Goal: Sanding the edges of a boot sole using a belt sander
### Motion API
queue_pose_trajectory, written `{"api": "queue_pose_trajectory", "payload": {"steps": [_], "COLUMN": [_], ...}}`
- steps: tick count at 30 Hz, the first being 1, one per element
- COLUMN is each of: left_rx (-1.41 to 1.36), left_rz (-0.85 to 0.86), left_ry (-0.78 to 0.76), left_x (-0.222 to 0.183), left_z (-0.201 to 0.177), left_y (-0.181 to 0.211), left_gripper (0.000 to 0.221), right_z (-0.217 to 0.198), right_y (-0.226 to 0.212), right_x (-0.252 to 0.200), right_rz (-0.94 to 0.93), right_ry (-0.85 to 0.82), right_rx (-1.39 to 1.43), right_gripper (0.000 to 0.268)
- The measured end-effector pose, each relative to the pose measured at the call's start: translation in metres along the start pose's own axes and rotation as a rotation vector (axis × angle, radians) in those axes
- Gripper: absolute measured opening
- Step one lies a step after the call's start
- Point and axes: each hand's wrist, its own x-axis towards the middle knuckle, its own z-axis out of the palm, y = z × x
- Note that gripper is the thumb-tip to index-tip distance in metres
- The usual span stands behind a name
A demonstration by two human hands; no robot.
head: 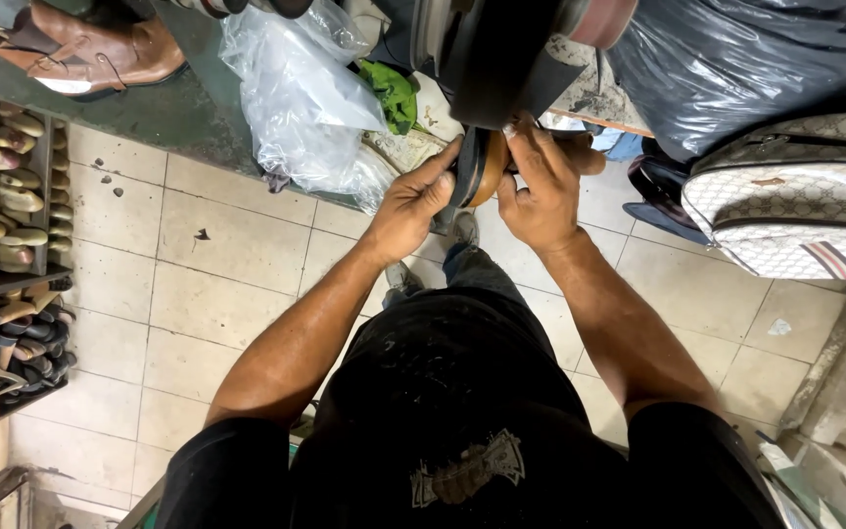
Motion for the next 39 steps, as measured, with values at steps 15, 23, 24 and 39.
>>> {"api": "queue_pose_trajectory", "payload": {"steps": [15,23,24,39], "left_rx": [0.178,0.282,0.281,0.291], "left_rz": [-0.460,-0.550,-0.551,-0.370], "left_ry": [0.131,0.080,0.081,0.093], "left_x": [0.019,0.016,0.012,0.021], "left_z": [0.013,0.012,0.009,0.006], "left_y": [0.027,0.053,0.045,0.045], "left_gripper": [0.061,0.070,0.070,0.049], "right_z": [0.005,0.000,0.002,0.029], "right_y": [0.030,0.006,0.004,0.035], "right_x": [-0.051,-0.026,-0.026,-0.061], "right_rz": [0.346,0.735,0.736,0.942], "right_ry": [-0.358,-0.612,-0.614,-0.430], "right_rx": [-0.053,0.171,0.171,0.794], "right_gripper": [0.062,0.077,0.077,0.070]}}
